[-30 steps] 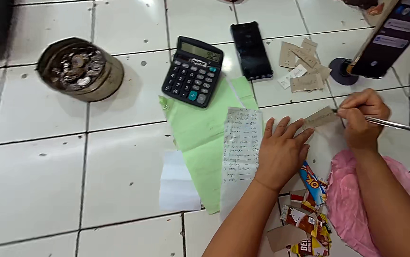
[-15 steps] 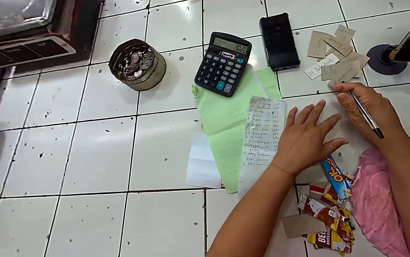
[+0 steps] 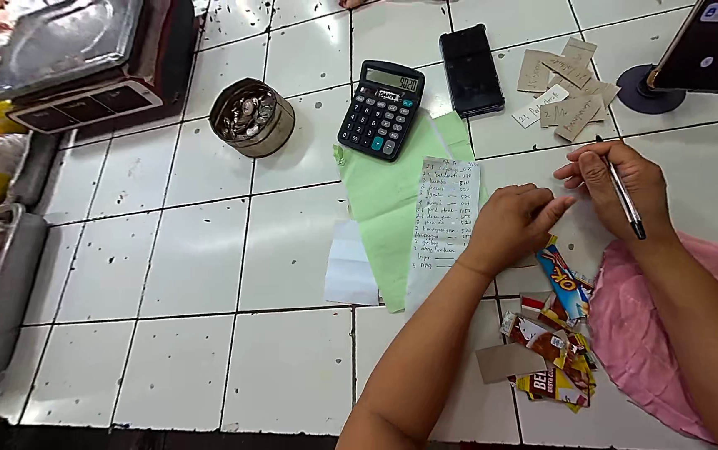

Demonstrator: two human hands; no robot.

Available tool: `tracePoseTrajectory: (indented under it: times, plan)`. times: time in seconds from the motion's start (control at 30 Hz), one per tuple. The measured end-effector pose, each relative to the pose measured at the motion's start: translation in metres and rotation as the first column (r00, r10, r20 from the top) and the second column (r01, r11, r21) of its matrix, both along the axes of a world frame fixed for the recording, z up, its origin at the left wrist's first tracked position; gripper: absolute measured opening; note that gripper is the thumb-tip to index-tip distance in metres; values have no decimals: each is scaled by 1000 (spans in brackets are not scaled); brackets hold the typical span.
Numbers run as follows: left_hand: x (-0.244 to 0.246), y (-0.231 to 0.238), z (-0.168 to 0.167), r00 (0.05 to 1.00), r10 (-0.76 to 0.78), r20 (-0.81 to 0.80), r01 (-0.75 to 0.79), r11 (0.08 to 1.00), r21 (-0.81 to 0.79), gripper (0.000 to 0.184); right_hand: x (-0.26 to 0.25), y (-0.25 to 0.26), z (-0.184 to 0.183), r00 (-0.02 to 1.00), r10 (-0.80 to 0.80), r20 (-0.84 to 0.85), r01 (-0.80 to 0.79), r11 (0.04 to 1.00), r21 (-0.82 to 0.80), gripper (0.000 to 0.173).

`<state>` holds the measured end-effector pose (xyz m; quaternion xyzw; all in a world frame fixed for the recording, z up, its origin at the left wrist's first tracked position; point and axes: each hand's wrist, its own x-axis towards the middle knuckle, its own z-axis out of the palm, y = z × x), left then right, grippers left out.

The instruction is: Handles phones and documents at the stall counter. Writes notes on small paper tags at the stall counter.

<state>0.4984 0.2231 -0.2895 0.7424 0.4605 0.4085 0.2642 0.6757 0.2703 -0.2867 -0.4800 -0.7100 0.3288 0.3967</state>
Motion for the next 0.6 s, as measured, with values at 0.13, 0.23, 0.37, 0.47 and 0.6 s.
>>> tracePoseTrajectory:
  times: [0.13, 0.23, 0.37, 0.47, 0.6]
  plan:
    - [-1, 1, 0, 994, -25, -106, 22, 999, -25, 35, 3, 1, -3, 999, -6, -34, 5, 999, -35, 31]
    - [1, 0, 0, 989, -35, -144, 33, 999, -18, 34, 5, -5, -4, 999, -13, -43, 10, 998, -62, 32]
    - [4, -2, 2, 984, -11, -176, 5, 999, -31, 28, 12, -14, -5, 998, -11, -54, 8, 997, -72, 30]
    - [9, -10, 13, 922, 49, -384, -61, 998, -17, 17, 12, -16, -5, 998, -9, -68, 2, 995, -100, 31]
    - [25, -54, 52, 846, 89, -526, -148, 986, -71, 22, 13, -8, -5, 999, -6, -36, 2, 995, -103, 32]
